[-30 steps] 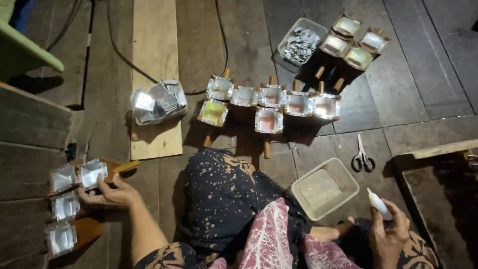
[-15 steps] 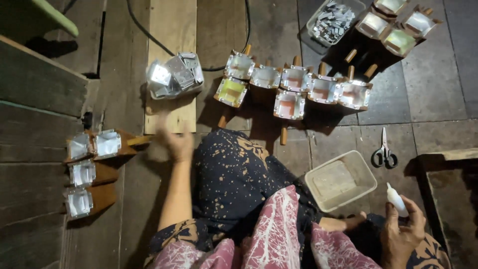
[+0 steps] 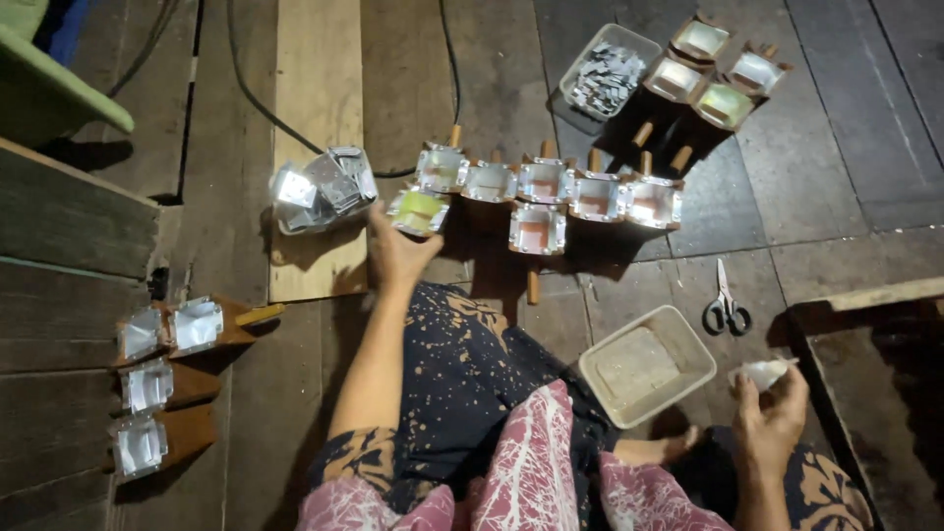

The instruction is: Assembling small wooden boxes by applying glue to the edges and fitting the pieces together.

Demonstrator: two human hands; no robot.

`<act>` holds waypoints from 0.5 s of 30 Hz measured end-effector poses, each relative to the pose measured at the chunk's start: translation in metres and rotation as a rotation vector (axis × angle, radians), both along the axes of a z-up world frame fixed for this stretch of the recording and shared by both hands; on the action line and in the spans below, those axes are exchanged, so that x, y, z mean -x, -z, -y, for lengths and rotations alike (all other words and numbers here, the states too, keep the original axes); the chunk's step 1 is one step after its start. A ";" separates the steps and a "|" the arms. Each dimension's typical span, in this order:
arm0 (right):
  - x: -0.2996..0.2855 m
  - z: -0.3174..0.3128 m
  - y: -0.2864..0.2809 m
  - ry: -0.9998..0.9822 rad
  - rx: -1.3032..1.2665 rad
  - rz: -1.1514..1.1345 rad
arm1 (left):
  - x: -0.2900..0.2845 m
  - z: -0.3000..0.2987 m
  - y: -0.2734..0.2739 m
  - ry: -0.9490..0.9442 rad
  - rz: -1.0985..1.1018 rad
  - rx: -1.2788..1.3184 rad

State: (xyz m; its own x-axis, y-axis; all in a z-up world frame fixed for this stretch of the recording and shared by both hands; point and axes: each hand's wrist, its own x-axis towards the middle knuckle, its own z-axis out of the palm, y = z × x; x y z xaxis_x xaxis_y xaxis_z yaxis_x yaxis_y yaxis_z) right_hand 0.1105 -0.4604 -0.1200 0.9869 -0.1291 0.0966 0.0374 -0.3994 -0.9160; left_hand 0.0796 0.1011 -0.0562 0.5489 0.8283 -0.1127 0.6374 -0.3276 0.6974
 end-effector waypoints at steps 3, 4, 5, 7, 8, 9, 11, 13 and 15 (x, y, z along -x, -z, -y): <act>-0.032 0.033 0.043 0.030 0.222 -0.081 | 0.028 0.009 -0.045 -0.042 0.091 -0.034; -0.041 0.045 0.059 0.077 0.425 -0.145 | 0.036 0.013 -0.062 -0.067 0.096 -0.032; -0.057 0.044 0.071 0.091 0.419 -0.148 | 0.042 0.017 -0.073 -0.052 0.097 -0.036; -0.063 0.058 0.099 0.097 0.545 -0.227 | 0.063 0.032 -0.086 0.062 0.176 -0.197; -0.065 0.057 0.110 0.121 0.554 -0.259 | 0.065 0.043 -0.093 0.093 0.155 -0.183; -0.067 0.057 0.123 0.188 0.551 -0.268 | 0.066 0.055 -0.100 0.147 0.229 -0.089; -0.056 0.058 0.128 0.290 0.560 -0.305 | 0.065 0.088 -0.090 0.235 0.284 0.029; -0.052 0.038 0.112 0.274 0.542 -0.291 | 0.058 0.118 -0.061 0.488 0.389 0.461; -0.048 0.035 0.108 0.295 0.535 -0.327 | 0.045 0.168 -0.035 0.537 0.390 0.667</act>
State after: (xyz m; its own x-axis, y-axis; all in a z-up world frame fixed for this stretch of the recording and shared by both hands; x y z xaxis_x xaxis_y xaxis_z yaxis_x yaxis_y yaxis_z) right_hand 0.1582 -0.4954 -0.2279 0.9072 -0.4140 -0.0745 -0.3866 -0.7507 -0.5357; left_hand 0.0343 -0.0665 -0.0212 0.9378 0.2834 -0.2006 0.1991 0.0343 0.9794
